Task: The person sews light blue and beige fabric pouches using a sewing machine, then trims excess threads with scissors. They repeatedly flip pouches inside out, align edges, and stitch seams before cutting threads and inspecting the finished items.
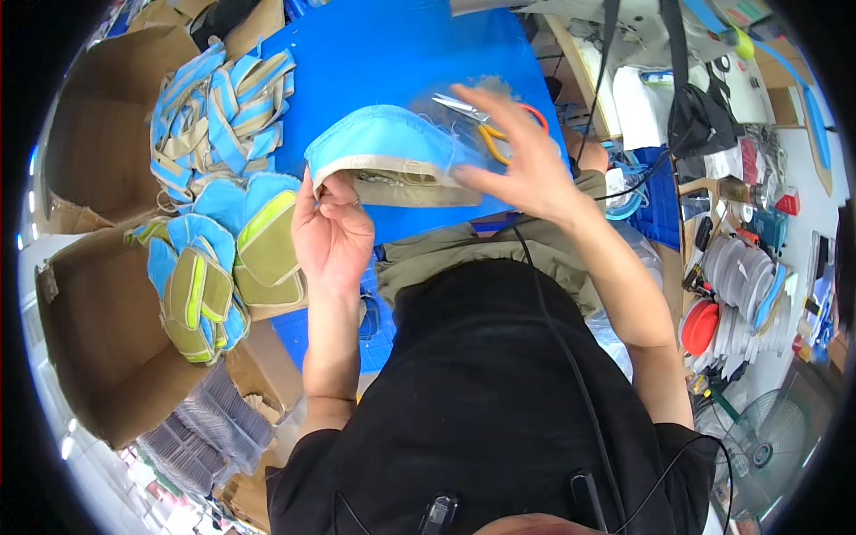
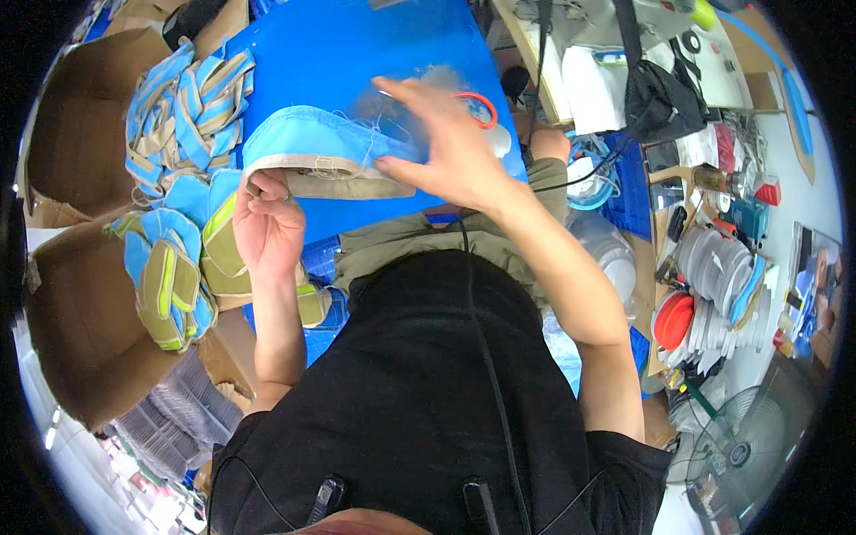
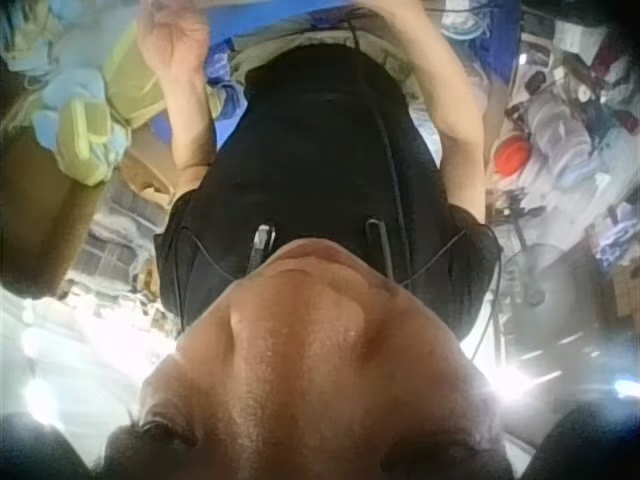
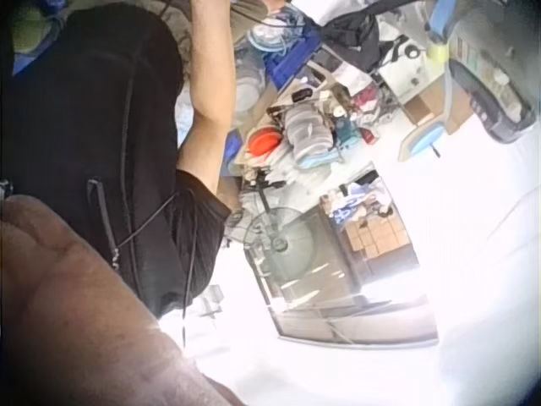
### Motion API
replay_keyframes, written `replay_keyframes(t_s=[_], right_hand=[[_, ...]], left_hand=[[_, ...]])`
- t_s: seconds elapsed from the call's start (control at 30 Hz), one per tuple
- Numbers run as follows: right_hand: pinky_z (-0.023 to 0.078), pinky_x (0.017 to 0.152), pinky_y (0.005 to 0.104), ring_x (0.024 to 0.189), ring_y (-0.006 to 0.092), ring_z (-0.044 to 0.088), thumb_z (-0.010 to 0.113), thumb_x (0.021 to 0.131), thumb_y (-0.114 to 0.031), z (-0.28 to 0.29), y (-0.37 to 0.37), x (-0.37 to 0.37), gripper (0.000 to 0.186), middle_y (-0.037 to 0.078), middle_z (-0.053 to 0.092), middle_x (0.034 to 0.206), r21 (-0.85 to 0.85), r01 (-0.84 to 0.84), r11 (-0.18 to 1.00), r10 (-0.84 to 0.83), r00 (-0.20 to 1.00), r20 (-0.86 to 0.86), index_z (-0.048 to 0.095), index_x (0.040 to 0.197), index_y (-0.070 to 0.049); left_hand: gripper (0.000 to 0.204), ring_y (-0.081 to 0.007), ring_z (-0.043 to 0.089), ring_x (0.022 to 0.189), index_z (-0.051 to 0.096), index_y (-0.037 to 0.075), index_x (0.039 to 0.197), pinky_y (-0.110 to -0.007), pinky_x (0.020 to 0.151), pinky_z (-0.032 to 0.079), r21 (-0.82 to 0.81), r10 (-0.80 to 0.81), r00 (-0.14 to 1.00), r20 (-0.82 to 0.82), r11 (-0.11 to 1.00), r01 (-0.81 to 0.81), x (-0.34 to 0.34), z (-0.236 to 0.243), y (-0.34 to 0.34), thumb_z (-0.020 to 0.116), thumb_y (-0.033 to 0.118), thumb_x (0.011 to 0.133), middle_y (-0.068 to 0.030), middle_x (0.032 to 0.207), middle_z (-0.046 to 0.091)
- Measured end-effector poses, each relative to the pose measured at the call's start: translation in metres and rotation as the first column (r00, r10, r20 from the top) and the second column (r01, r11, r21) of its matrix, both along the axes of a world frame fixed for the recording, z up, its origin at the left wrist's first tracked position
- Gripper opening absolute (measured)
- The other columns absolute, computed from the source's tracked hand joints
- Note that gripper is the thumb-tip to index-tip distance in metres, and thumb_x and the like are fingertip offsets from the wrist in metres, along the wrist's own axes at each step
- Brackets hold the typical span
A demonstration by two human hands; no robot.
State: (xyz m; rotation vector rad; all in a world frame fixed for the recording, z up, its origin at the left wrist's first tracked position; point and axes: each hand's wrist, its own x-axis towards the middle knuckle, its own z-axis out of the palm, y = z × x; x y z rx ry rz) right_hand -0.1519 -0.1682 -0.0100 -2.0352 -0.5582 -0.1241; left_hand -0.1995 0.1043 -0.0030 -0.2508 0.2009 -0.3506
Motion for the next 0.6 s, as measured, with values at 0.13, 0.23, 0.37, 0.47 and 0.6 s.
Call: replay_keyframes(t_s=[0.13, 0.23, 0.37, 0.47, 0.6], right_hand=[[0.036, 0.116, 0.0415, 0.136, 0.0250, 0.048, 0.079, 0.077, -0.016, -0.006, 0.022, -0.023, 0.091, 0.016, 0.049, 0.148, 0.350, -0.084, 0.933, 0.219, 0.904, -0.366, 0.034, 0.157, -0.009], [0.037, 0.115, 0.0398, 0.135, 0.0288, 0.050, 0.077, 0.077, -0.012, 0.002, 0.033, -0.043, 0.090, 0.020, 0.051, 0.144, 0.190, -0.034, 0.981, 0.066, 0.983, -0.169, 0.034, 0.156, -0.007], [0.048, 0.102, 0.0396, 0.122, 0.0340, 0.060, 0.070, 0.080, -0.001, -0.006, 0.032, -0.047, 0.071, 0.021, 0.060, 0.132, 0.076, 0.149, 0.986, -0.149, 0.989, 0.004, 0.045, 0.146, -0.007], [0.055, 0.084, 0.0395, 0.102, 0.0332, 0.070, 0.073, 0.078, -0.001, 0.007, 0.025, -0.051, 0.060, 0.018, 0.069, 0.118, 0.054, 0.219, 0.974, -0.223, 0.972, 0.069, 0.052, 0.134, -0.007], [0.055, 0.082, 0.0421, 0.102, 0.0342, 0.070, 0.073, 0.074, -0.003, 0.024, 0.018, -0.061, 0.054, 0.014, 0.073, 0.107, -0.043, 0.159, 0.986, -0.156, 0.985, 0.078, 0.056, 0.126, -0.007]], left_hand=[[0.033, -0.0297, 0.068, 0.114, 0.060, -0.005, 0.122, -0.037, 0.088, 0.063, -0.047, 0.021, 0.999, 0.036, 0.999, -0.019, -0.003, -0.005, -0.005, 0.042, 0.019, 0.108, -0.0214, 0.130, 0.064], [0.032, -0.0311, 0.066, 0.118, 0.061, -0.005, 0.121, -0.038, 0.095, 0.061, -0.020, 0.082, 0.997, -0.010, 0.996, -0.082, -0.009, -0.004, -0.008, 0.045, 0.020, 0.108, -0.0222, 0.132, 0.062], [0.025, -0.0306, 0.064, 0.120, 0.059, -0.005, 0.118, -0.040, 0.099, 0.056, 0.346, 0.138, 0.989, 0.056, 0.926, -0.149, -0.031, 0.005, -0.029, 0.053, 0.015, 0.104, -0.0227, 0.132, 0.062], [0.023, -0.0327, 0.060, 0.124, 0.056, 0.003, 0.112, -0.042, 0.102, 0.053, 0.894, -0.097, 0.898, 0.429, -0.100, -0.437, -0.067, -0.009, -0.032, 0.069, 0.011, 0.095, -0.0192, 0.133, 0.060], [0.051, -0.0304, 0.064, 0.108, 0.059, 0.004, 0.123, -0.038, 0.089, 0.054, 0.131, -0.410, 0.597, 0.689, -0.740, -0.660, -0.038, 0.008, -0.038, 0.078, -0.004, 0.076, -0.0168, 0.127, 0.061]])
